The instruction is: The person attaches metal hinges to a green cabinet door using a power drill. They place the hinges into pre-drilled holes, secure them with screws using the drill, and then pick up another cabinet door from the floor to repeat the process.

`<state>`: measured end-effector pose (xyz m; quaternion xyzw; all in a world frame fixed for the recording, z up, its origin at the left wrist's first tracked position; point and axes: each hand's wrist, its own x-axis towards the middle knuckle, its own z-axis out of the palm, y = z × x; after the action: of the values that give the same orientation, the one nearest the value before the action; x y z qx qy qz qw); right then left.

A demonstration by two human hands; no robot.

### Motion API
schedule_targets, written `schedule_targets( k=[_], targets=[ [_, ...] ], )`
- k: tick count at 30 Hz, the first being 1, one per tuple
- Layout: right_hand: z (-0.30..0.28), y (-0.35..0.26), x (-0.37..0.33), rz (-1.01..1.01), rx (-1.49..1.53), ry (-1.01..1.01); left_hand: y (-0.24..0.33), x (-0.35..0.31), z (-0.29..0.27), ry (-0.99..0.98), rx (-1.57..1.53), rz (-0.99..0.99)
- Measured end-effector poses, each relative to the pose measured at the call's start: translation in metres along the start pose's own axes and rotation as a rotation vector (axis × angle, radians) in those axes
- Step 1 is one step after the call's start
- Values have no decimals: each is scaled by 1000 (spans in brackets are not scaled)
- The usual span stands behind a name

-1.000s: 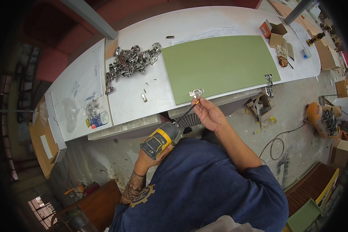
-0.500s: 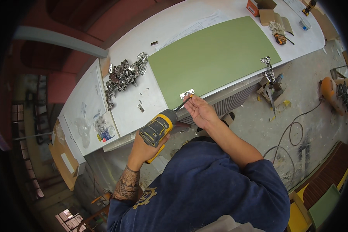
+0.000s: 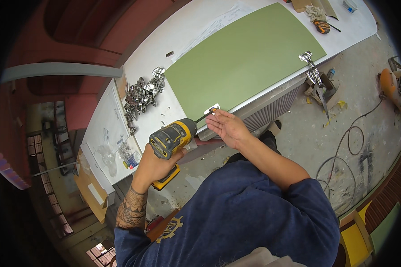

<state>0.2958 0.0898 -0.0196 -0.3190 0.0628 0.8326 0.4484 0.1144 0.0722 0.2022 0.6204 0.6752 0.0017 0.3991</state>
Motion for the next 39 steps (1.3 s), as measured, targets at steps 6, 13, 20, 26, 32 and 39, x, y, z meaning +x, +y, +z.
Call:
schedule_targets(
  k=[6,13,20,26,32,39],
  targets=[
    [-3,-2,2,-6,3,-28,4,9,-6,-22,64,29],
    [-1,-2,1,4,18,-23,12,12,-14,-50,139,36],
    [-4,-1,2,0,36,-17,16,13,-18,-72,148,80],
    [-2,-2,0,-3,40,-21,19,14,-21,-85,193,52],
    [-4,0,1,-15,32,-29,18,15,-22,-82,235,93],
    [-4,0,0,-14,29,-29,13,17,-23,-76,223,153]
  ],
)
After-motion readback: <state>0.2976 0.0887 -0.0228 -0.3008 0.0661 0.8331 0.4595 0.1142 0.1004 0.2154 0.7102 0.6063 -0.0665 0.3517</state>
